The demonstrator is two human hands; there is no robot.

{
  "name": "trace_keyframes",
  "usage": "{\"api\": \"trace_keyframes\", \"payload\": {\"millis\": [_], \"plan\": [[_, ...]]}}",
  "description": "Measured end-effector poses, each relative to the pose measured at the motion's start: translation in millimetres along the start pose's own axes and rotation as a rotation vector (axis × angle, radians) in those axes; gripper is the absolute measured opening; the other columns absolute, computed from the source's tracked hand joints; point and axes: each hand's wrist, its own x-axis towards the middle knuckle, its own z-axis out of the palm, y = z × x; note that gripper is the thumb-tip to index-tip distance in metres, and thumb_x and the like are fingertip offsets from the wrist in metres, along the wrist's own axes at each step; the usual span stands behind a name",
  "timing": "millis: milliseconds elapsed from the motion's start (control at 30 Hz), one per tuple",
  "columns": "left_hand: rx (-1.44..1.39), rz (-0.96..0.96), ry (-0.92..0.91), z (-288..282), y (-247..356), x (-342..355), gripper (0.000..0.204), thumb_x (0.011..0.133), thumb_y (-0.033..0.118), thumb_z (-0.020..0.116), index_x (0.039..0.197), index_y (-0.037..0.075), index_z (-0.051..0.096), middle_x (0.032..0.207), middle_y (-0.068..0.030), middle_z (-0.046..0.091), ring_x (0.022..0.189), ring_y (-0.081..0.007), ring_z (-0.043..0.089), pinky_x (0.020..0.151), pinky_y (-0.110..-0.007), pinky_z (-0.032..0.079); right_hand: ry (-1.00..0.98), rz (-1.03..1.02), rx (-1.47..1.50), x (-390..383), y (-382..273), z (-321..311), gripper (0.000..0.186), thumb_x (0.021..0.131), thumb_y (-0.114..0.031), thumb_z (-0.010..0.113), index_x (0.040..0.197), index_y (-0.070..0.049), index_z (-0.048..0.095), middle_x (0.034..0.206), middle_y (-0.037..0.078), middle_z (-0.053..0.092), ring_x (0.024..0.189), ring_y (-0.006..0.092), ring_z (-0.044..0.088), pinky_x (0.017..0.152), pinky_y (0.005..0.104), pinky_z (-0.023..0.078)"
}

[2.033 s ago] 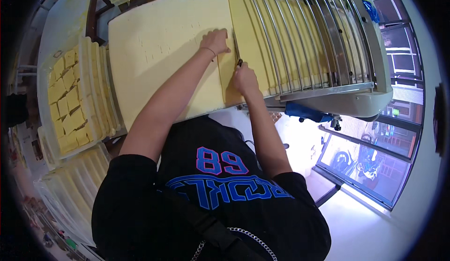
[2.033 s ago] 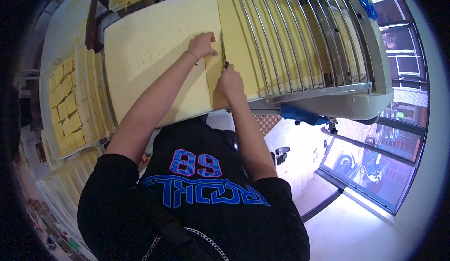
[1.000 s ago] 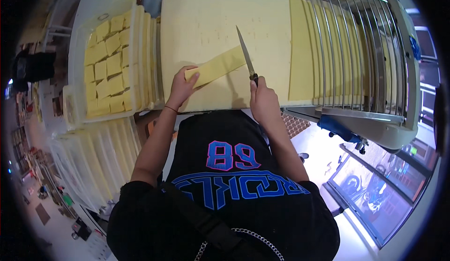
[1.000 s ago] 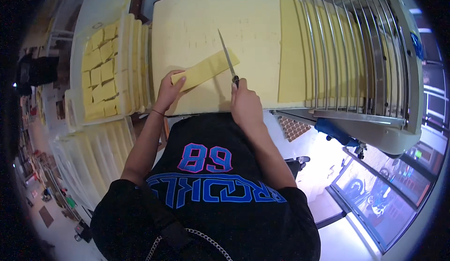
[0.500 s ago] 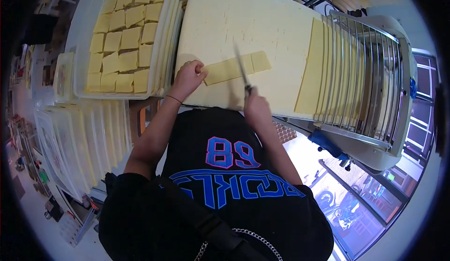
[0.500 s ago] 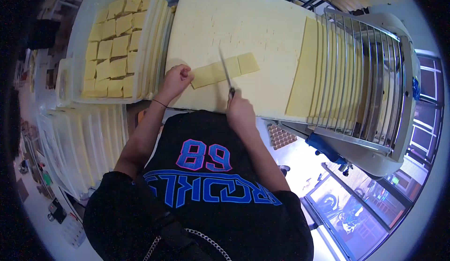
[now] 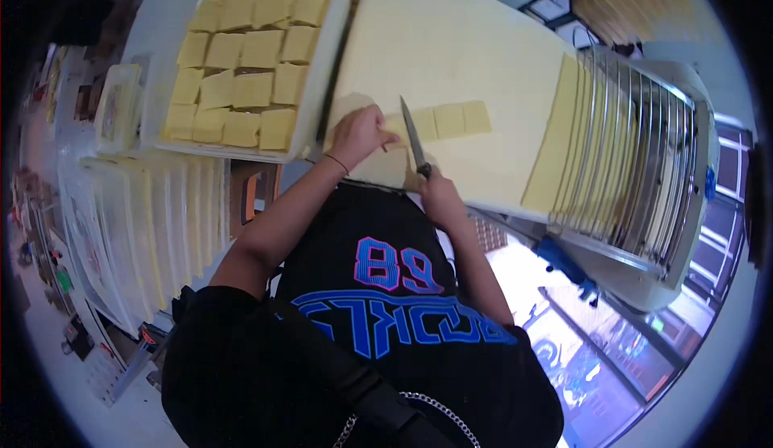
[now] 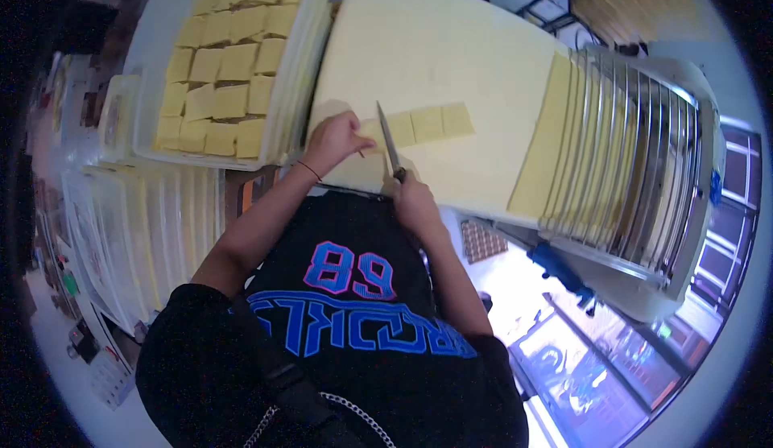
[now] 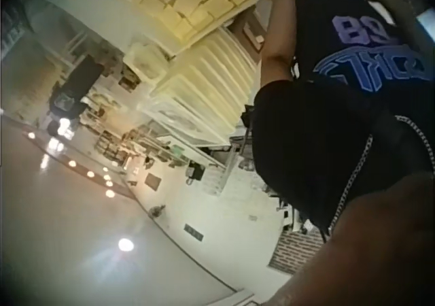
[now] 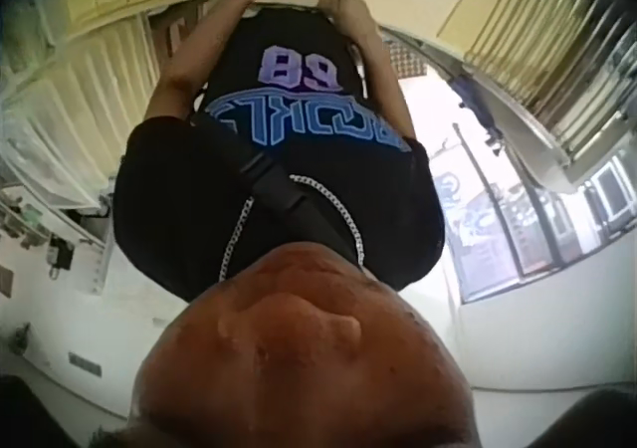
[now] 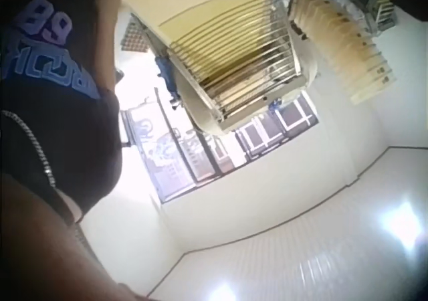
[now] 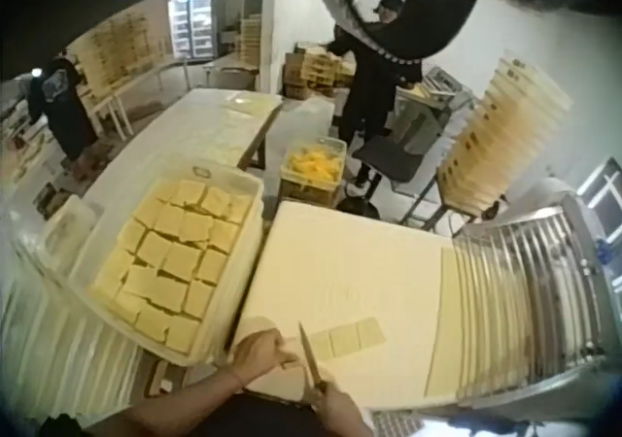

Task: Cutting and folding thin sheets of dough on a bakery workbench.

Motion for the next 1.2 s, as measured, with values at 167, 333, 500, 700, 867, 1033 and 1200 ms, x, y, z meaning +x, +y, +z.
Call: {"api": "trace_keyframes", "payload": {"millis": [167,333,500,700,867,1033,1200], "plan": [[-0.171,0.341,0.054,8,-2,-8,0.008,0.078,0.009,0.058,0.075,0.005,0.052,0.069,-0.0104,0.056,0.06,-0.031,0.052,0.058,-0.041,0.043,0.261,0.072,0.409,12,21,-48,0.039,0.096,-0.026,0.048,0.125,0.0,0.049,0.076,0.012,0.057,0.057,0.0218,0.053,0.052,0.0363,0.045],[-0.448,0.264,-0.057,-104,81,-69,0.008,0.082,0.004,0.061,0.084,0.007,0.054,0.079,-0.0053,0.058,0.06,-0.0186,0.051,0.058,-0.03,0.041,0.693,0.251,0.014,15,-7,-67,0.057,0.092,-0.025,0.059,0.134,0.007,0.038,0.132,0.027,0.044,0.122,0.0388,0.045,0.105,0.0448,0.035],[-0.388,0.173,0.232,-249,54,-21,0.023,0.078,0.011,0.072,0.099,0.007,0.063,0.076,-0.0035,0.058,0.062,-0.0097,0.049,0.056,-0.024,0.041,0.586,-0.067,0.049,21,-39,-44,0.045,0.092,-0.016,0.057,0.129,0.005,0.043,0.13,0.022,0.047,0.121,0.036,0.046,0.104,0.0418,0.036],[-0.1,0.207,0.478,-351,-84,111,0.035,0.078,0.008,0.067,0.111,0.006,0.056,0.087,-0.0111,0.063,0.071,-0.0215,0.059,0.065,-0.032,0.048,0.495,-0.169,0.135,23,-90,-19,0.037,0.089,-0.014,0.059,0.121,0.001,0.049,0.125,0.021,0.05,0.117,0.036,0.048,0.101,0.0406,0.038],[0.124,0.015,0.392,-343,-104,154,0.054,0.075,0.001,0.064,0.126,0.006,0.044,0.108,-0.0205,0.059,0.095,-0.0373,0.06,0.086,-0.041,0.047,0.435,-0.231,0.128,25,-97,-15,0.034,0.087,-0.013,0.059,0.118,0.0,0.051,0.124,0.021,0.05,0.115,0.0365,0.049,0.1,0.0402,0.039],[0.419,0.145,0.664,-327,-88,144,0.053,0.076,0.005,0.065,0.124,0.005,0.044,0.102,-0.0209,0.061,0.093,-0.0375,0.061,0.084,-0.041,0.048,0.4,-0.256,0.121,53,-93,-30,0.033,0.087,-0.013,0.06,0.116,-0.001,0.053,0.122,0.02,0.052,0.114,0.0354,0.05,0.099,0.0396,0.04],[0.681,0.078,0.693,-364,-46,161,0.051,0.078,0.008,0.065,0.124,0.003,0.044,0.099,-0.0198,0.063,0.092,-0.0358,0.062,0.083,-0.041,0.049,0.243,-0.242,0.511,145,-150,-82,0.038,0.091,-0.021,0.058,0.123,-0.001,0.05,0.098,0.014,0.065,0.087,0.0246,0.061,0.078,0.0321,0.047]]}}
